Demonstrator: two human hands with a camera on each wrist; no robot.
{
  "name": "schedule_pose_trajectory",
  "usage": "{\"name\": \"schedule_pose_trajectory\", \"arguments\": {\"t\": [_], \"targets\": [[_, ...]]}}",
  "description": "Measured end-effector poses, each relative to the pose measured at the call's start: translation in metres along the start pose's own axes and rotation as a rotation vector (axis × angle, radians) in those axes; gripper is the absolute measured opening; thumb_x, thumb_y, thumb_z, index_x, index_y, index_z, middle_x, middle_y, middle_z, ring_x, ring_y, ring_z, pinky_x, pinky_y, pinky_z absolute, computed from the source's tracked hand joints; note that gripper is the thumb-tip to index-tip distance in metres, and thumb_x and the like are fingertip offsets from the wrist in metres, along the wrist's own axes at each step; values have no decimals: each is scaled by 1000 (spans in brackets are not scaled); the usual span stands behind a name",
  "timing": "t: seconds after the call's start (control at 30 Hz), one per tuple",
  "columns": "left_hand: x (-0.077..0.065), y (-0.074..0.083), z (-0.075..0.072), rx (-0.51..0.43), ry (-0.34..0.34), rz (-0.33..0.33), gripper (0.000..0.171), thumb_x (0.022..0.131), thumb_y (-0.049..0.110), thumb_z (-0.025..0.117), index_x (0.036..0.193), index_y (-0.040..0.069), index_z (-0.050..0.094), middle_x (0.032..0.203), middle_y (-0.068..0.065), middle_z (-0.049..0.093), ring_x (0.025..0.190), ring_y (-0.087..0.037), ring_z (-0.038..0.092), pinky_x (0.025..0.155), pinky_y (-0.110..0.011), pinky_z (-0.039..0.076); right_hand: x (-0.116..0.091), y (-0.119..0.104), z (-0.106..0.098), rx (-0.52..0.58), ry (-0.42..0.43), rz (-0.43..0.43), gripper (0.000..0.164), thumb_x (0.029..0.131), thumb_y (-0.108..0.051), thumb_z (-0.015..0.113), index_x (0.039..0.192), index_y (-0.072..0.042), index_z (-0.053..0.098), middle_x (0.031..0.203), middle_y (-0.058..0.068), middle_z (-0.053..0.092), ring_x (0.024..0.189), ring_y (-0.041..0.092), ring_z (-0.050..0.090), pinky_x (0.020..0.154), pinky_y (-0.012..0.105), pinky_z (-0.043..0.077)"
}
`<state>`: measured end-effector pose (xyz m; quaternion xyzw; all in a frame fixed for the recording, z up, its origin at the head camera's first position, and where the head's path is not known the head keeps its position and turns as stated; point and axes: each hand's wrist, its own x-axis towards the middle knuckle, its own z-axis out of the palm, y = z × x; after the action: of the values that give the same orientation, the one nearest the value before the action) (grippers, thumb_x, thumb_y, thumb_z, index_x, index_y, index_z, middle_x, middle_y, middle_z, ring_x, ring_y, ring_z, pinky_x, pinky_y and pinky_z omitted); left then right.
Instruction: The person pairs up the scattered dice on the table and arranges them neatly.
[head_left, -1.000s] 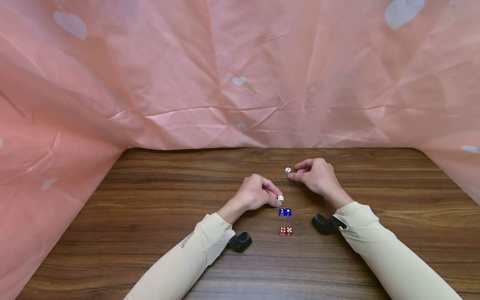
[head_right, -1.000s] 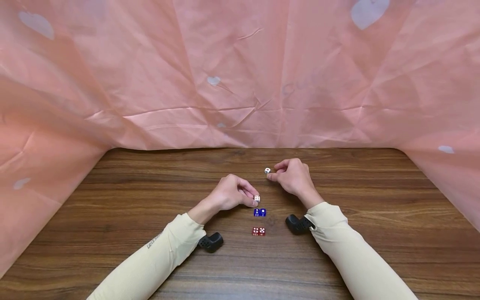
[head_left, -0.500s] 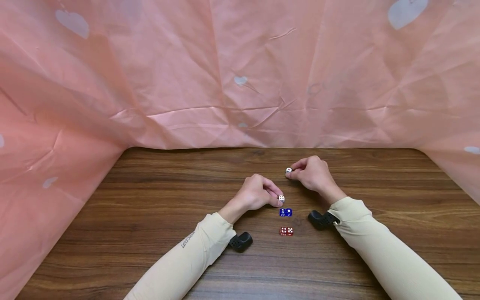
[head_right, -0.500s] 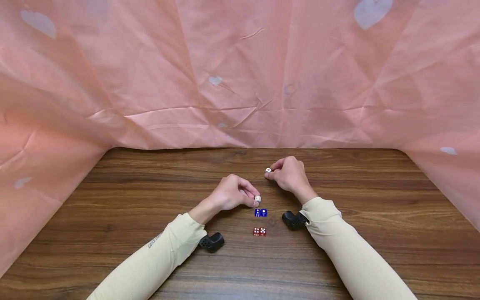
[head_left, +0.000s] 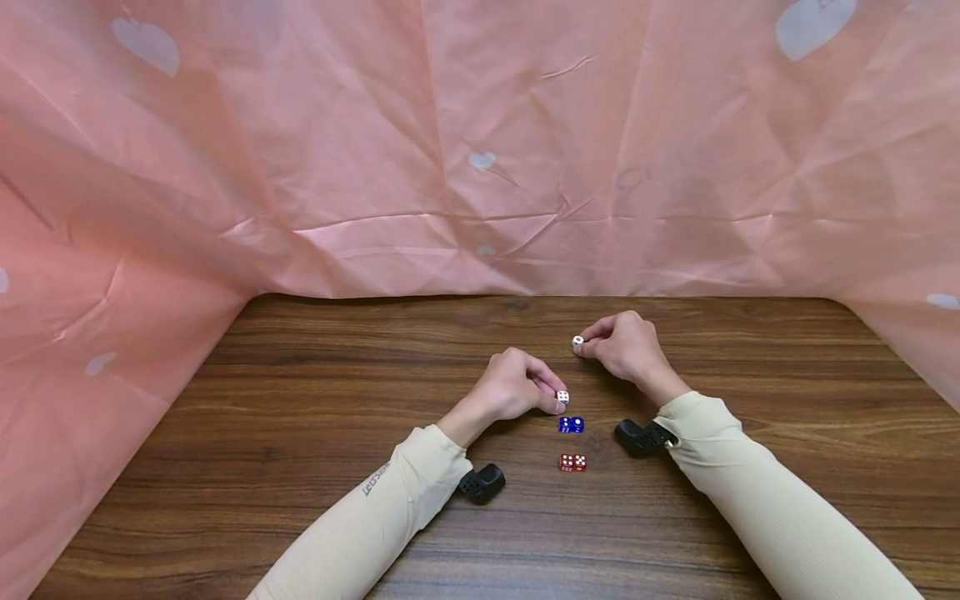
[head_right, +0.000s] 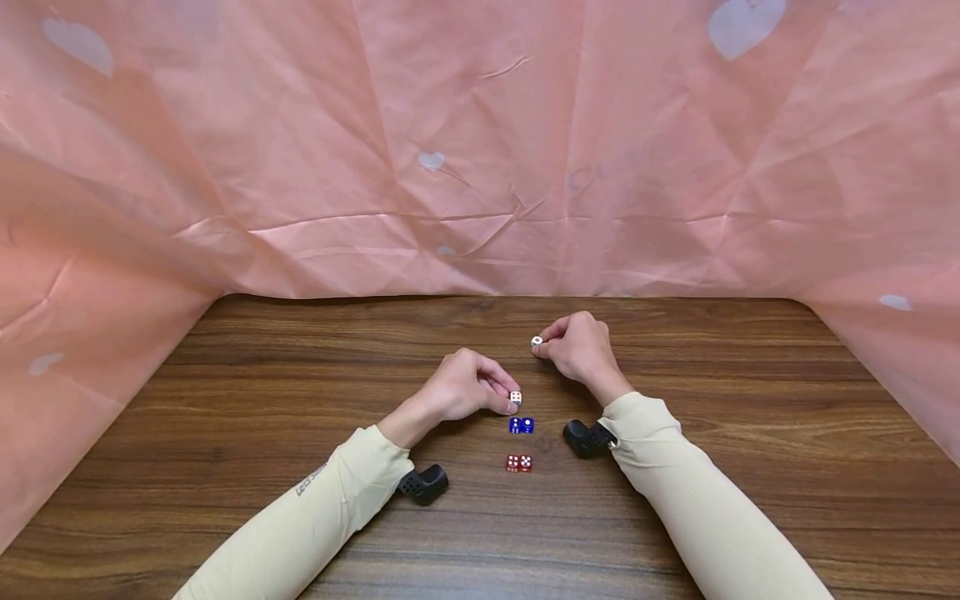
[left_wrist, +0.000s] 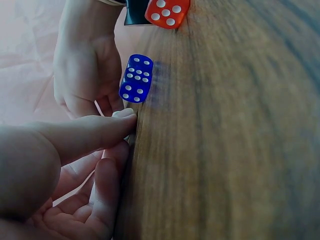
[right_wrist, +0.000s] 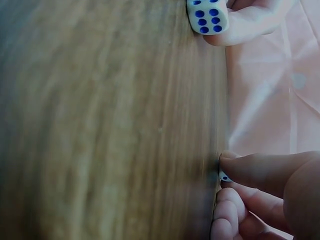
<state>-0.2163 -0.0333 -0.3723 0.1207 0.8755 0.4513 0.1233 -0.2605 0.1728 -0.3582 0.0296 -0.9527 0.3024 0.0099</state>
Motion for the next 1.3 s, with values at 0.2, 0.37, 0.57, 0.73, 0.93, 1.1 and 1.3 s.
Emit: {"name": "schedule_pose_trajectory", "arguments": {"t": [0.2, 0.37, 0.57, 0.73, 0.93, 1.1, 1.3], "targets": [[0, 0, 0, -1, 3, 1, 15, 76, 16, 95, 86, 21, 85, 78, 9, 80, 78, 2, 67, 78, -20, 50, -4, 1, -2, 17, -14, 9, 24, 89, -35, 83, 101, -14, 85, 110, 12, 82, 118, 43, 65, 96, 47, 50], [0, -1, 0, 8, 2, 12, 15, 76, 16, 95, 87, 20, 85, 78, 9, 81, 78, 1, 68, 79, -20, 51, -11, 2, -4, 39, -44, 11, 25, 89, -36, 84, 102, -14, 85, 114, 14, 81, 118, 41, 65, 94, 44, 50], [1, -1, -2, 18, 4, 12, 15, 76, 17, 95, 87, 21, 85, 78, 9, 81, 79, 2, 68, 79, -20, 50, -22, 2, -6, 57, -73, 7, 25, 90, -37, 84, 102, -15, 85, 104, 7, 83, 110, 32, 67, 85, 35, 48], [1, -1, -3, 16, 1, 10, 15, 77, 18, 95, 87, 22, 85, 79, 9, 81, 79, 1, 68, 79, -20, 50, -33, 1, -7, 69, -90, 0, 25, 90, -37, 84, 102, -16, 85, 99, 3, 83, 106, 28, 68, 84, 32, 47], [1, -1, -3, 30, 8, 14, 16, 76, 18, 95, 88, 22, 86, 79, 9, 81, 80, 1, 68, 82, -21, 51, -45, -1, -6, 66, -112, -4, 23, 88, -36, 85, 102, -18, 85, 97, 1, 83, 104, 26, 69, 82, 32, 47], [1, -1, -3, 29, 11, 14, 16, 76, 18, 95, 89, 22, 86, 79, 9, 81, 82, 1, 68, 83, -21, 51, -56, -3, -5, 66, -146, -14, 19, 87, -34, 85, 100, -20, 85, 94, -2, 82, 100, 23, 67, 80, 31, 46], [1, -1, -2, 24, 11, 9, 17, 76, 17, 95, 89, 21, 86, 79, 9, 81, 82, 1, 67, 82, -21, 50, -65, -6, -3, 74, -183, -50, 18, 86, -31, 86, 99, -19, 85, 94, -2, 83, 95, 19, 67, 78, 31, 47]]}}
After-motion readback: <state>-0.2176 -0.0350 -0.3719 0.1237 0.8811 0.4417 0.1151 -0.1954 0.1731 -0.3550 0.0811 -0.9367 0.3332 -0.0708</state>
